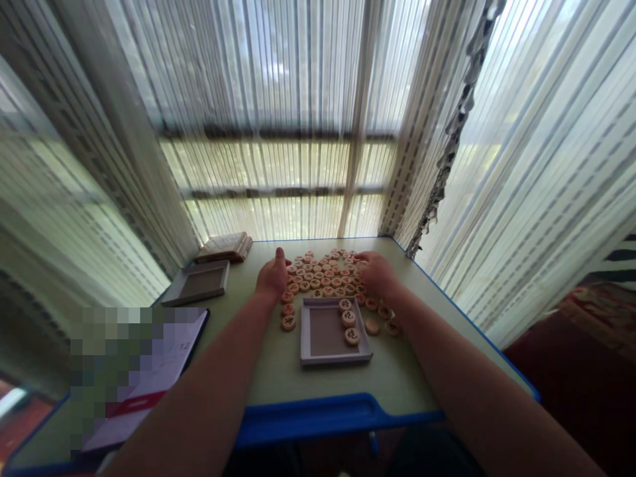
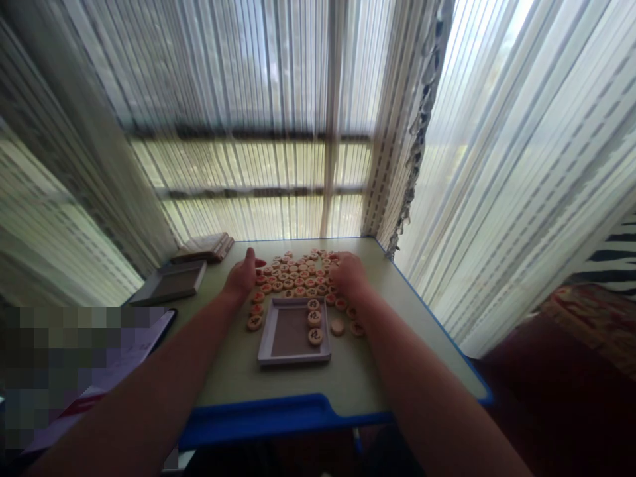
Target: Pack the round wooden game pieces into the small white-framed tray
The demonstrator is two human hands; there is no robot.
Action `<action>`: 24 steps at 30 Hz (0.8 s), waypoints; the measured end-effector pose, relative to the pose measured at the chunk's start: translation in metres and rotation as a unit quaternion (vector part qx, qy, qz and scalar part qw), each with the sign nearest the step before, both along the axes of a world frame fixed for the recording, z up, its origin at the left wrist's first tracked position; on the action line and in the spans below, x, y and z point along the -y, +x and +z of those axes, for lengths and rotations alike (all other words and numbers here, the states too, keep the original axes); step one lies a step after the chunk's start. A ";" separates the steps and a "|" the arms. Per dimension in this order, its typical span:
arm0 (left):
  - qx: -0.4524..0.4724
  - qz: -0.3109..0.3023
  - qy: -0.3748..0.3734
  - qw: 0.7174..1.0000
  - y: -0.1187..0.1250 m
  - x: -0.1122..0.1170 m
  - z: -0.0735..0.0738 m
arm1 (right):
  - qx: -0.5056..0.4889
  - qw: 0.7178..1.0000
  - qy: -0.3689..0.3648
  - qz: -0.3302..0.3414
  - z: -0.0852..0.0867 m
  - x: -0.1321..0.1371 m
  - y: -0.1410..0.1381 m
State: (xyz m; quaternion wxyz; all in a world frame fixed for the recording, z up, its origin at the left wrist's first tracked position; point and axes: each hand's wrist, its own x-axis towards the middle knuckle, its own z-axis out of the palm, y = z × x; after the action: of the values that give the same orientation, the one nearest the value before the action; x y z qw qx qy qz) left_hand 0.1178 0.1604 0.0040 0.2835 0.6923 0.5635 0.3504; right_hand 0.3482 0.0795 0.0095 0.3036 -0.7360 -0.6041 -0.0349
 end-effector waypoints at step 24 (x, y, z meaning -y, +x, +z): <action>-0.117 0.007 0.076 0.990 0.002 -0.003 -0.005 | -0.109 0.984 0.002 -0.143 -0.004 0.004 0.027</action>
State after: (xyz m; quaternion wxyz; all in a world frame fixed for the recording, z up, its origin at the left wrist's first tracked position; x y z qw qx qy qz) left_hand 0.1196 0.1630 -0.0008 0.1600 0.7442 0.5690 0.3111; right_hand 0.3747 0.0757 0.0058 0.3614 -0.8133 -0.4559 0.0014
